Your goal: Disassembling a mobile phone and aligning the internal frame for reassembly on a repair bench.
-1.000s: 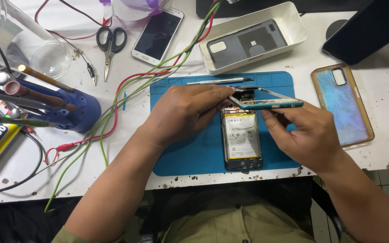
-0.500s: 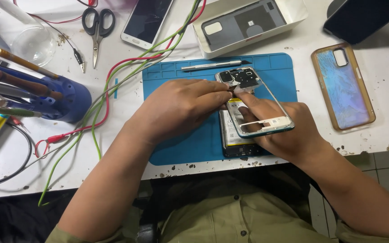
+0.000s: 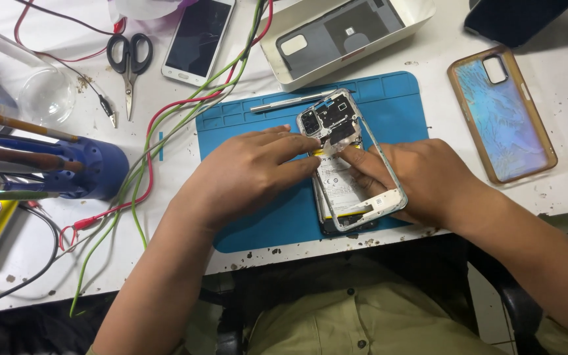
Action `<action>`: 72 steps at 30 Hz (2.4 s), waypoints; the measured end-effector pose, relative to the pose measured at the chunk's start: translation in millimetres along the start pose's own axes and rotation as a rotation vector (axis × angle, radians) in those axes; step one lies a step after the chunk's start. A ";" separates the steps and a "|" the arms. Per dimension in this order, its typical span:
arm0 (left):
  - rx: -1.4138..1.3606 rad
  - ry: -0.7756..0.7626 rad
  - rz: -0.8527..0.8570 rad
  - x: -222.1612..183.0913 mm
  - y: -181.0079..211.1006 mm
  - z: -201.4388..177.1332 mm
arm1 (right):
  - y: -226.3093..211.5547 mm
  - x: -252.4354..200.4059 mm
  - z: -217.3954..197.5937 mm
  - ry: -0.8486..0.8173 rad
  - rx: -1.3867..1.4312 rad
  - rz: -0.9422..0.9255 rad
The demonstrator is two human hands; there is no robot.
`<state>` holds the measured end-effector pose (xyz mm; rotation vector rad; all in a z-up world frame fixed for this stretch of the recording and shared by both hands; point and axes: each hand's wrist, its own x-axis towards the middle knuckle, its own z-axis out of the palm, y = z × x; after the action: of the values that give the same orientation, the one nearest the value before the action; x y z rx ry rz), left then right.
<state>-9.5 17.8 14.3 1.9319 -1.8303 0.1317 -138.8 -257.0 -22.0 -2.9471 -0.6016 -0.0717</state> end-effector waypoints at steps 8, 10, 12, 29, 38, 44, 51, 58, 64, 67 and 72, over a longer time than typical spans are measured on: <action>-0.052 0.056 0.000 9.5 1.7 -3.2 | -4.9 13.9 -35.1 0.245 0.077 -0.116; -0.097 0.078 -0.040 11.8 0.8 -5.9 | -5.6 13.6 -35.5 0.288 0.178 -0.145; -0.122 0.049 -0.091 11.9 -3.0 -8.8 | -6.1 17.7 -41.0 0.278 0.316 -0.166; -0.236 0.028 -0.200 4.1 -12.8 7.3 | -8.4 30.7 -26.6 0.177 0.314 -0.116; -0.228 0.042 -0.209 3.1 -16.2 12.7 | -4.9 32.4 -20.6 0.188 0.340 -0.127; -0.317 0.055 -0.237 7.1 -12.7 9.3 | 1.5 34.8 -15.5 0.276 0.120 -0.197; -0.299 0.145 -0.261 15.2 -8.9 4.8 | 18.2 35.2 -19.6 0.309 0.164 -0.282; -0.407 0.250 -0.238 17.4 -11.4 3.5 | 19.3 41.9 -21.8 0.202 0.228 -0.223; -0.411 0.237 -0.246 17.8 -9.5 2.4 | 17.2 44.0 -20.8 0.197 0.274 -0.226; -0.421 0.229 -0.242 16.5 -10.2 4.0 | 17.5 43.0 -21.5 0.196 0.394 -0.223; -0.345 0.161 -0.270 13.1 -9.5 5.2 | 20.0 36.8 -12.6 0.257 0.373 -0.233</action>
<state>-0.3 3.7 12.2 1.8392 -1.3713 -0.1081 -97.4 -262.8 -9.2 -2.4490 -0.8143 -0.3191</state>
